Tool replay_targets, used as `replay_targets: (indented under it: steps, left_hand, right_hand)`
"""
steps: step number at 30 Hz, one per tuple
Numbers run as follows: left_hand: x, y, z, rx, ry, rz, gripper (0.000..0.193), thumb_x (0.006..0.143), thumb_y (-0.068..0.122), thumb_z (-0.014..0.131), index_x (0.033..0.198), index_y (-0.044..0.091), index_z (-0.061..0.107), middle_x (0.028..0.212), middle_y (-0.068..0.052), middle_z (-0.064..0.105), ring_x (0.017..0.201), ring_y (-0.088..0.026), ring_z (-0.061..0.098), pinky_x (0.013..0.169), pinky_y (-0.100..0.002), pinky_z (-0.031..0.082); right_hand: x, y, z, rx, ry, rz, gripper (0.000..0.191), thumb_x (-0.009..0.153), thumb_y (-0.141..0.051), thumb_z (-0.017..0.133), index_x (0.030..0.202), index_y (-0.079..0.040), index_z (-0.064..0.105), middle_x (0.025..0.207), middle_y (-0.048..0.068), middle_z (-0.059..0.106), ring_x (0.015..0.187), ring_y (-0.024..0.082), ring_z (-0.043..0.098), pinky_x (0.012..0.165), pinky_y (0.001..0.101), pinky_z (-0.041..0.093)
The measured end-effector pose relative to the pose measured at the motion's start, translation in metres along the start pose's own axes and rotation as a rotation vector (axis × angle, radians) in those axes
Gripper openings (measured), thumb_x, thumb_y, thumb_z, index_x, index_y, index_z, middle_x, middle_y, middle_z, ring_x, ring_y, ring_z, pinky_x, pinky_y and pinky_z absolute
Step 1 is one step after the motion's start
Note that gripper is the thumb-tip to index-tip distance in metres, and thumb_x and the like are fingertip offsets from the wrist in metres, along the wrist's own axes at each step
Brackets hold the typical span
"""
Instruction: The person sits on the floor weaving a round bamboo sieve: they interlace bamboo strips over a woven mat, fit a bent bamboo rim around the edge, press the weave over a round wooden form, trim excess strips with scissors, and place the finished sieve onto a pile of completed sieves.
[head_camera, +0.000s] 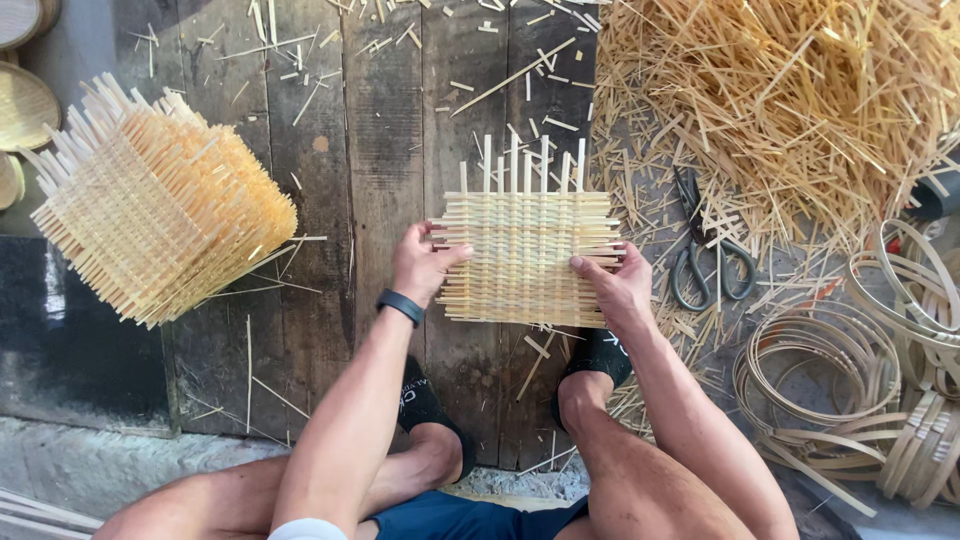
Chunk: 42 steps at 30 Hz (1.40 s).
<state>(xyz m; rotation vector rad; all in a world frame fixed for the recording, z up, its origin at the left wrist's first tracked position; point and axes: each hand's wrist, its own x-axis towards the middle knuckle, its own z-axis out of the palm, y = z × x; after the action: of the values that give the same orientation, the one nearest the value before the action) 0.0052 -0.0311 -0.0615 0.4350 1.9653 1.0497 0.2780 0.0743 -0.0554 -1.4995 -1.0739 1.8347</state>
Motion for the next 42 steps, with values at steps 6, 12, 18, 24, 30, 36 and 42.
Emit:
replay_targets:
  steps: [6, 12, 18, 24, 30, 36, 42]
  left_hand:
    - [-0.11, -0.007, 0.058, 0.191, 0.158, 0.265, 0.042, 0.086, 0.034, 0.083, 0.102, 0.007, 0.055, 0.091, -0.01, 0.056, 0.075, -0.021, 0.052, 0.065, -0.03, 0.047]
    - [-0.124, -0.053, 0.099, -0.933, 0.093, -0.589, 0.023, 0.087, 0.014, 0.075, 0.105, 0.006, 0.065, 0.1, -0.01, 0.071, 0.088, -0.024, 0.07, 0.08, -0.039, 0.063]
    - [-0.117, -0.069, 0.096, -0.975, 0.101, -0.545, 0.015, 0.091, 0.009, 0.074, 0.099, 0.002, 0.065, 0.096, -0.012, 0.072, 0.086, -0.025, 0.071, 0.081, -0.04, 0.063]
    - [-0.125, -0.07, 0.094, -0.933, 0.074, -0.488, 0.015, 0.09, 0.007, 0.073, 0.102, 0.003, 0.065, 0.098, -0.012, 0.073, 0.087, -0.025, 0.071, 0.082, -0.041, 0.063]
    - [-0.138, -0.07, 0.094, -0.969, 0.032, -0.493, 0.019, 0.089, 0.008, 0.072, 0.107, 0.005, 0.064, 0.101, -0.009, 0.072, 0.091, -0.024, 0.071, 0.086, -0.042, 0.062]
    - [-0.146, -0.081, 0.094, -0.967, -0.031, -0.535, 0.022, 0.092, 0.011, 0.074, 0.109, 0.006, 0.063, 0.099, -0.008, 0.07, 0.089, -0.021, 0.07, 0.086, -0.041, 0.06]
    - [-0.179, -0.087, 0.111, -0.82, -0.152, -0.662, 0.039, 0.084, 0.011, 0.079, 0.115, 0.013, 0.056, 0.098, -0.008, 0.067, 0.083, -0.022, 0.069, 0.078, -0.041, 0.059]
  right_hand:
    - [0.001, 0.008, 0.001, -0.075, 0.074, -0.048, 0.04, 0.081, -0.005, 0.085, 0.112, 0.0, 0.061, 0.103, 0.011, 0.075, 0.088, 0.015, 0.072, 0.08, 0.0283, 0.062]
    - [0.0, 0.02, 0.001, -0.132, 0.113, -0.132, 0.043, 0.082, -0.011, 0.088, 0.111, 0.001, 0.059, 0.1, 0.011, 0.075, 0.086, 0.014, 0.072, 0.077, 0.027, 0.061]
    - [0.002, 0.028, 0.0, -0.131, 0.127, -0.176, 0.047, 0.08, -0.014, 0.089, 0.111, 0.0, 0.056, 0.097, 0.01, 0.074, 0.084, 0.013, 0.071, 0.076, 0.0271, 0.06]
    - [-0.005, 0.031, 0.0, -0.224, 0.154, -0.262, 0.048, 0.081, -0.019, 0.09, 0.112, -0.001, 0.059, 0.098, 0.007, 0.074, 0.087, 0.014, 0.071, 0.078, 0.03, 0.06]
    - [-0.036, 0.015, -0.082, -0.451, 0.426, -0.377, 0.05, 0.079, -0.021, 0.091, 0.114, -0.004, 0.059, 0.107, 0.01, 0.061, 0.092, 0.019, 0.064, 0.081, 0.0314, 0.057]
    - [-0.08, 0.025, -0.241, -1.315, 0.473, 0.05, 0.048, 0.085, -0.042, 0.083, 0.117, -0.008, 0.069, 0.116, 0.017, 0.063, 0.112, 0.035, 0.059, 0.096, 0.0497, 0.046]
    - [-0.077, 0.047, -0.254, -1.065, 0.564, 0.152, 0.041, 0.083, -0.041, 0.08, 0.114, -0.014, 0.077, 0.121, 0.02, 0.062, 0.11, 0.04, 0.063, 0.097, 0.0492, 0.049]
